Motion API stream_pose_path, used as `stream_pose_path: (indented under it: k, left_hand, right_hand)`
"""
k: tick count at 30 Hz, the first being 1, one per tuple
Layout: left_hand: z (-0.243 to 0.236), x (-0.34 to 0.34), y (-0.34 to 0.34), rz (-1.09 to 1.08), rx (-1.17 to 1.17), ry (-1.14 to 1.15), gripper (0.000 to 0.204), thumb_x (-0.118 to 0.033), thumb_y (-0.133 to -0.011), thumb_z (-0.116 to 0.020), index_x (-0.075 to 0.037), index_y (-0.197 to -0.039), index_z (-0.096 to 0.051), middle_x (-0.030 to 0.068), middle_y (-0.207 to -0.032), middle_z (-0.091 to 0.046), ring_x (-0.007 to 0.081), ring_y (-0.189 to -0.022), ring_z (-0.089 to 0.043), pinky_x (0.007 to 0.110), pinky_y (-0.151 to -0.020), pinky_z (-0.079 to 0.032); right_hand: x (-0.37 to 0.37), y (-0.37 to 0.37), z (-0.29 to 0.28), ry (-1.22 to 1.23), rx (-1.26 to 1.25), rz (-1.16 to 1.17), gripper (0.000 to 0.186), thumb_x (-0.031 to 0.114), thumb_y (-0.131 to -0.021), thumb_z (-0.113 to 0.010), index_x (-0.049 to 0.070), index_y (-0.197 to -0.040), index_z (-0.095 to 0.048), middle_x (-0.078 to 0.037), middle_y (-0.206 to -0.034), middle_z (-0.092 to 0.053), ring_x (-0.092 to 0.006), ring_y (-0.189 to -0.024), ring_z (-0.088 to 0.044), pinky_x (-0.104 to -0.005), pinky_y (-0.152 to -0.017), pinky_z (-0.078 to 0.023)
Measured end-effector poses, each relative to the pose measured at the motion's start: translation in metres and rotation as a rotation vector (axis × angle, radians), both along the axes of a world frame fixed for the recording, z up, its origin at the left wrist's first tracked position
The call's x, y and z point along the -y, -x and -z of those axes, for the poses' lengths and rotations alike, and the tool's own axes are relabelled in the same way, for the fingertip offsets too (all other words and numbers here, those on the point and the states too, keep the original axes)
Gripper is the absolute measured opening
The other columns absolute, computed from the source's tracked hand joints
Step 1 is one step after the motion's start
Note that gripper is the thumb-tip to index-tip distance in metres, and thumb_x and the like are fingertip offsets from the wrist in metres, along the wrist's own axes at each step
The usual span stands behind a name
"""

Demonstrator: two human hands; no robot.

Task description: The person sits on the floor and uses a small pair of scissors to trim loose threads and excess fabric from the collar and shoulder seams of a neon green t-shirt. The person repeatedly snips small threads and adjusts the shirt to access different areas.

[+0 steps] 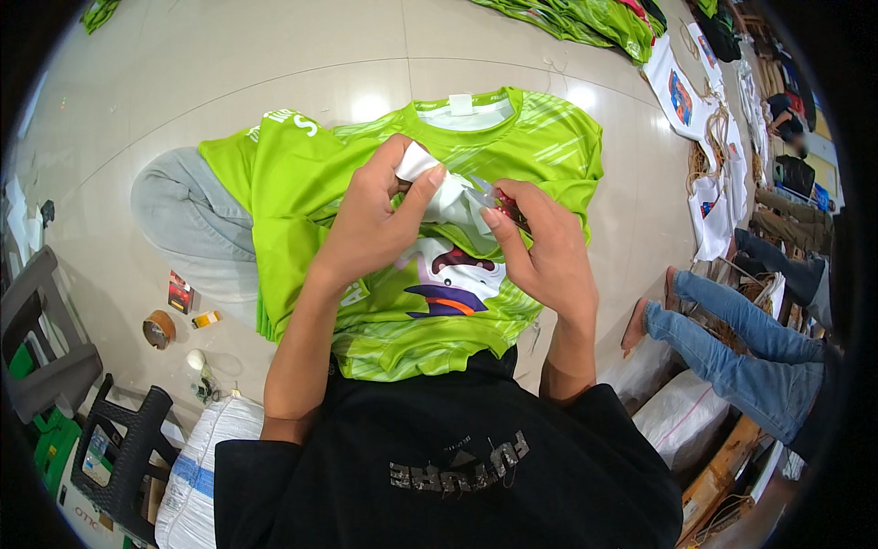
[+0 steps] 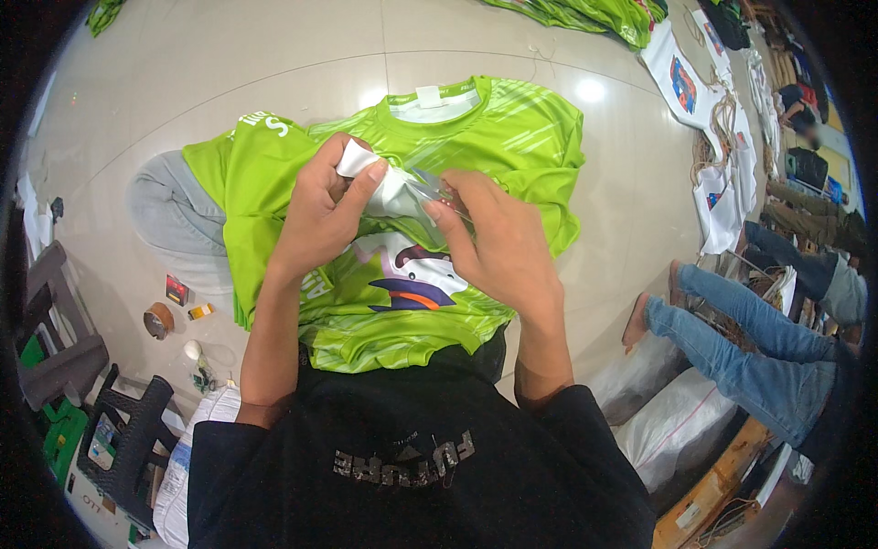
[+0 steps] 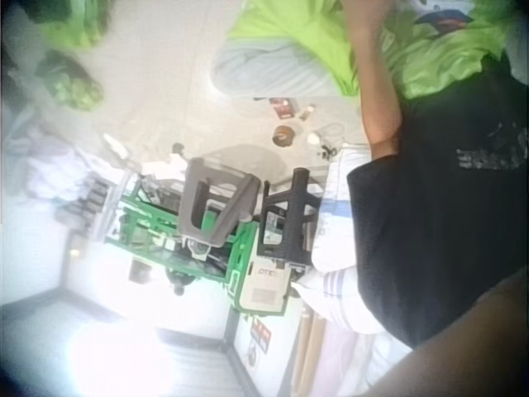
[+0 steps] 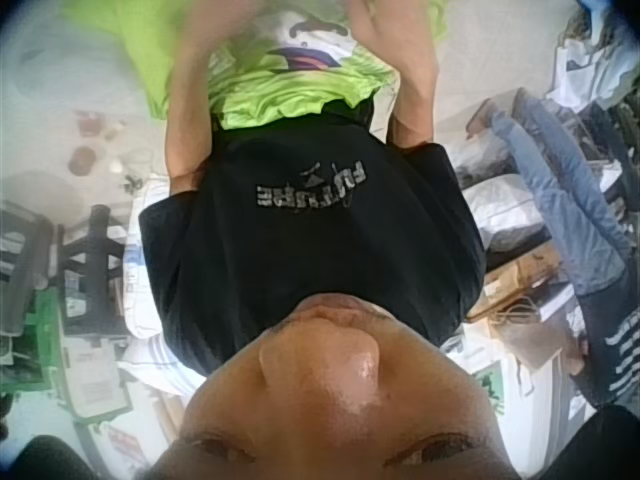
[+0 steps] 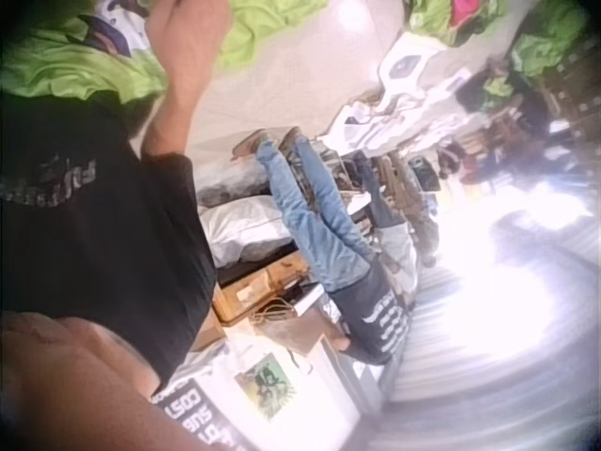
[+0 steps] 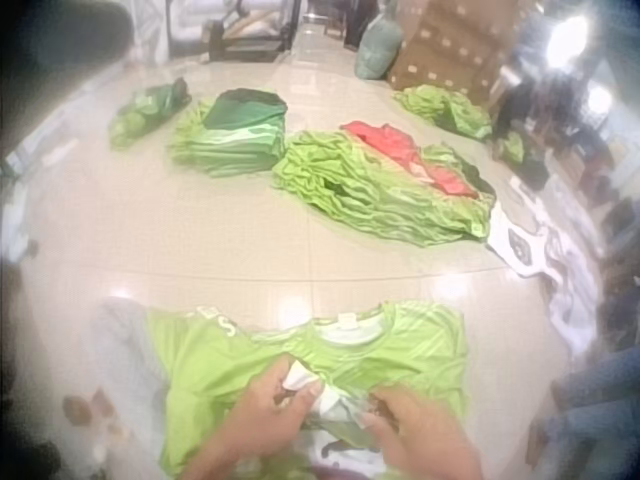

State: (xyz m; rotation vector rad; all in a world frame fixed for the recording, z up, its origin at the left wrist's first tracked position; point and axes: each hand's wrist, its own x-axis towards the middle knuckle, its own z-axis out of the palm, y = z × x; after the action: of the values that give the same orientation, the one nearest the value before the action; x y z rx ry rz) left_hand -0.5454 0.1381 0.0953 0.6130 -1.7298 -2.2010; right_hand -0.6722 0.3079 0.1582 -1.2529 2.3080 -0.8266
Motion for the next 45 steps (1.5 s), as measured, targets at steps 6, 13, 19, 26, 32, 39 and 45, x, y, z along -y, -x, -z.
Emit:
stream_pose_path:
  k: [6,13,19,26,32,39,45]
  left_hand:
    - [-0.005,0.0,-0.001,0.01,0.025,-0.002,0.015,-0.011,-0.102,-0.062,0.001,-0.102,-0.054,0.0067,-0.09,-0.063,0.0088,-0.083,-0.058,0.028,-0.073,-0.052]
    - [-0.005,-0.002,0.0,-0.01,0.006,-0.013,0.016,-0.012,-0.102,-0.062,0.002,-0.102,-0.054,0.007,-0.09,-0.063,0.0097,-0.083,-0.058,0.029,-0.074,-0.052]
    - [0.001,-0.004,-0.003,-0.045,0.027,0.036,0.018,-0.014,-0.102,-0.062,0.002,-0.101,-0.054,0.0076,-0.089,-0.062,0.0105,-0.081,-0.057,0.03,-0.072,-0.051]
    - [0.003,-0.012,-0.002,-0.09,-0.027,-0.012,0.019,-0.017,-0.104,-0.061,0.0,-0.103,-0.053,0.0037,-0.087,-0.058,0.0092,-0.08,-0.054,0.029,-0.07,-0.049]
    - [0.004,-0.013,-0.007,-0.057,-0.011,-0.173,0.018,-0.016,-0.105,-0.06,-0.002,-0.112,-0.051,0.001,-0.092,-0.059,0.0036,-0.079,-0.057,0.022,-0.066,-0.047]
    - [0.005,-0.018,-0.004,-0.102,-0.04,-0.2,0.015,-0.015,-0.106,-0.058,-0.002,-0.108,-0.05,-0.0024,-0.085,-0.054,0.0,-0.07,-0.046,0.021,-0.057,-0.038]
    - [0.003,-0.015,-0.005,-0.074,-0.039,-0.206,0.02,-0.019,-0.106,-0.06,-0.002,-0.111,-0.051,0.0003,-0.091,-0.059,0.0026,-0.078,-0.056,0.021,-0.066,-0.046]
  right_hand:
    - [0.002,-0.001,0.006,0.023,-0.008,0.008,0.024,0.02,-0.095,-0.069,0.002,-0.11,-0.063,-0.018,-0.088,-0.07,-0.0359,-0.078,-0.07,-0.0409,-0.065,-0.053]
    - [0.002,-0.001,0.003,0.011,0.112,0.026,0.024,0.02,-0.096,-0.068,0.001,-0.111,-0.064,-0.02,-0.09,-0.07,-0.0381,-0.079,-0.069,-0.0403,-0.068,-0.054]
    - [-0.005,-0.004,-0.012,-0.023,0.093,0.105,0.027,0.02,-0.097,-0.068,0.0,-0.114,-0.062,-0.023,-0.092,-0.071,-0.0394,-0.083,-0.072,-0.04,-0.071,-0.056]
    - [-0.003,-0.016,-0.001,0.011,0.168,0.138,0.03,0.023,-0.096,-0.07,0.002,-0.114,-0.057,-0.022,-0.089,-0.071,-0.0397,-0.081,-0.073,-0.0419,-0.069,-0.056]
    - [-0.002,-0.022,0.008,0.049,0.219,0.137,0.026,0.02,-0.097,-0.07,0.002,-0.111,-0.057,-0.022,-0.087,-0.071,-0.0397,-0.078,-0.072,-0.0411,-0.066,-0.055]
    - [-0.001,-0.026,0.015,0.067,0.172,0.151,0.024,0.019,-0.097,-0.069,0.002,-0.11,-0.058,-0.021,-0.084,-0.07,-0.0389,-0.073,-0.071,-0.0408,-0.062,-0.053]
    - [0.0,-0.026,0.015,0.095,0.159,0.154,0.023,0.019,-0.097,-0.069,0.002,-0.109,-0.058,-0.02,-0.081,-0.069,-0.0384,-0.07,-0.07,-0.0405,-0.06,-0.052]
